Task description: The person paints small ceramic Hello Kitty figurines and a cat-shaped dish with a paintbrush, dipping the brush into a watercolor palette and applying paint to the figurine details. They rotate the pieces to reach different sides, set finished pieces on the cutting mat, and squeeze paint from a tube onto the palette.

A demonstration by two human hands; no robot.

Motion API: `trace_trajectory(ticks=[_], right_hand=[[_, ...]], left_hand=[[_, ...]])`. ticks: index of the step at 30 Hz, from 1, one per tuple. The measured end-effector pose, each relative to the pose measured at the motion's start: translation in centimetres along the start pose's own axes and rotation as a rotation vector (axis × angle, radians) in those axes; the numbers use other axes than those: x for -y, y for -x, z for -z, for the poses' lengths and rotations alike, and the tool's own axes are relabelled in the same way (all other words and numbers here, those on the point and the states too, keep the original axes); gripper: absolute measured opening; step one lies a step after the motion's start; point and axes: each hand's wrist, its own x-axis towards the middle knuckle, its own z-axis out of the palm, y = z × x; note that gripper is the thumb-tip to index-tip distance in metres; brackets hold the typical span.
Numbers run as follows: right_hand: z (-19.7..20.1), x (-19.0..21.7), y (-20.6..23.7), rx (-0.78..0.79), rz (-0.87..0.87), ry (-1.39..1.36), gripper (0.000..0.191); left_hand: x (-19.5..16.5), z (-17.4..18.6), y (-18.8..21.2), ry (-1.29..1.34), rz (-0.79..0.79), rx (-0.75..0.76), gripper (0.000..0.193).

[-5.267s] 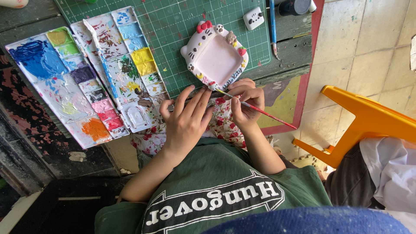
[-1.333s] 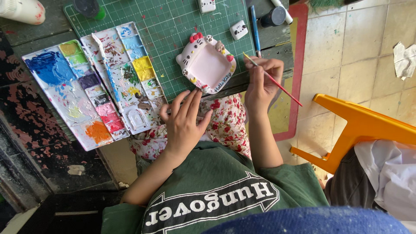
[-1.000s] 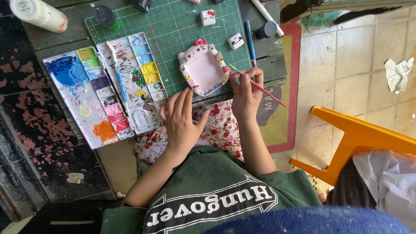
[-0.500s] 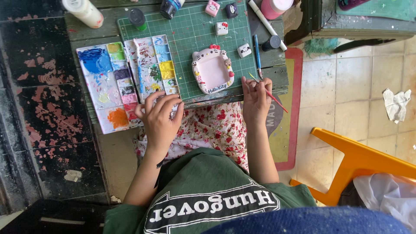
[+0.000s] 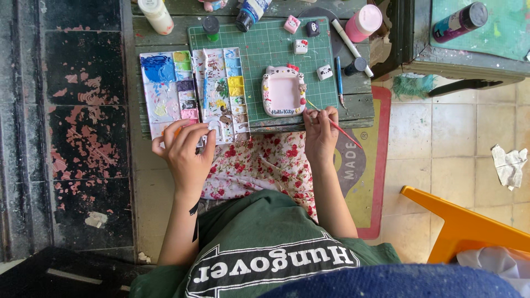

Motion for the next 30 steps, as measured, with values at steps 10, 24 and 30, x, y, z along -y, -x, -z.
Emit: trace_trajectory(ticks=[10, 24, 30], right_hand=[[3.4, 2.0, -0.5, -0.029, 0.139, 0.094, 0.006], [5.7, -0.3, -7.3, 0.000, 0.102, 0.170, 0.010], [5.9, -1.6, -10.3, 0.113, 0.147, 0.126, 0.013]], left_hand=[[-0.1, -0.4, -0.4, -0.010, -0.002, 0.016, 0.014], [1.6, -7.4, -5.6, 0.102, -0.038, 0.139, 0.014], [2.2, -10.1, -7.3, 0.111, -0.049, 0.165, 0.014]])
